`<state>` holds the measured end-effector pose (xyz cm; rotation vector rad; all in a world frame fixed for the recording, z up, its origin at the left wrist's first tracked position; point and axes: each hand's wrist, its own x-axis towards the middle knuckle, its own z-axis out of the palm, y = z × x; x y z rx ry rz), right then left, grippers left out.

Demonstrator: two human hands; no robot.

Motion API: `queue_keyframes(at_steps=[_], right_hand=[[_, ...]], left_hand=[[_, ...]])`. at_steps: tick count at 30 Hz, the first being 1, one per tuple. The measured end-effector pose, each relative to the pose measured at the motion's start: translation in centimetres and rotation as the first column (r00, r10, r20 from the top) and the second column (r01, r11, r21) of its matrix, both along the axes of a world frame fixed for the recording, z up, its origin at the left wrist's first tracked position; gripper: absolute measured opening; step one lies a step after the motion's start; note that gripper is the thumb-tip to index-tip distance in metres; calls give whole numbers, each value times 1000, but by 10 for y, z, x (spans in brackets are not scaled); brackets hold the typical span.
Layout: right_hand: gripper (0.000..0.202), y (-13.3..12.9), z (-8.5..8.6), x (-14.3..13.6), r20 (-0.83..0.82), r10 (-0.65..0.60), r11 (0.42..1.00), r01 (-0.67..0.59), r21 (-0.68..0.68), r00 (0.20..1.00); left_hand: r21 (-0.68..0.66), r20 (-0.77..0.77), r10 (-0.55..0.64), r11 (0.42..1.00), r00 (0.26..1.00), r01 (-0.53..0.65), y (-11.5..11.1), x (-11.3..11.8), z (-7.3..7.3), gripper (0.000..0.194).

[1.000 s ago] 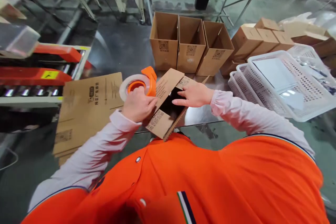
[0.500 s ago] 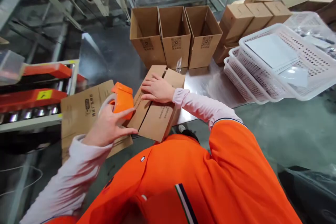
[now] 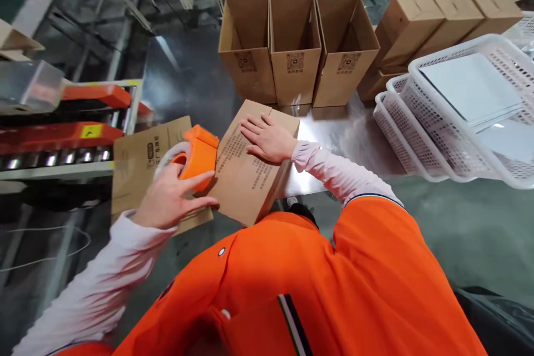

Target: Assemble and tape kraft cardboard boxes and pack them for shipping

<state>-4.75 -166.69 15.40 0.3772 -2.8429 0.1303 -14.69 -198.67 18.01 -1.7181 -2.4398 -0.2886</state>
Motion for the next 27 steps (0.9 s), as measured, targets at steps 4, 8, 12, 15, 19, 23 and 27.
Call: queue_keyframes(at_steps=[4,8,12,15,19,23,27], right_hand=[[64,3,3,-2,23,-2,1000,2,-20,1000],[61,13,6,-7,-2,55,996,-55,-67,999],[63,24,9,-11,-14,120,988,-121,-101,993],[57,27,9,-13,-26,148,979,-150,-135,989],[52,29,4,-18,-30,148,965,-151,-212,989],[53,20,9,-13,-52,119,911,-130,-391,992],[86,-4,31,9,89,-42,592,96,-800,995]], left_hand=[[339,115,123,928,986,-155,-8,9,0,63],[638,301,17,740,953,-215,10,24,6,110],[773,370,-180,604,911,-194,45,38,5,109],[786,414,-247,583,876,-206,61,52,-12,96],[749,445,-101,588,890,-307,61,71,-44,102],[726,377,65,599,924,-338,55,77,-58,107],[767,305,41,581,952,-271,57,78,-55,97]])
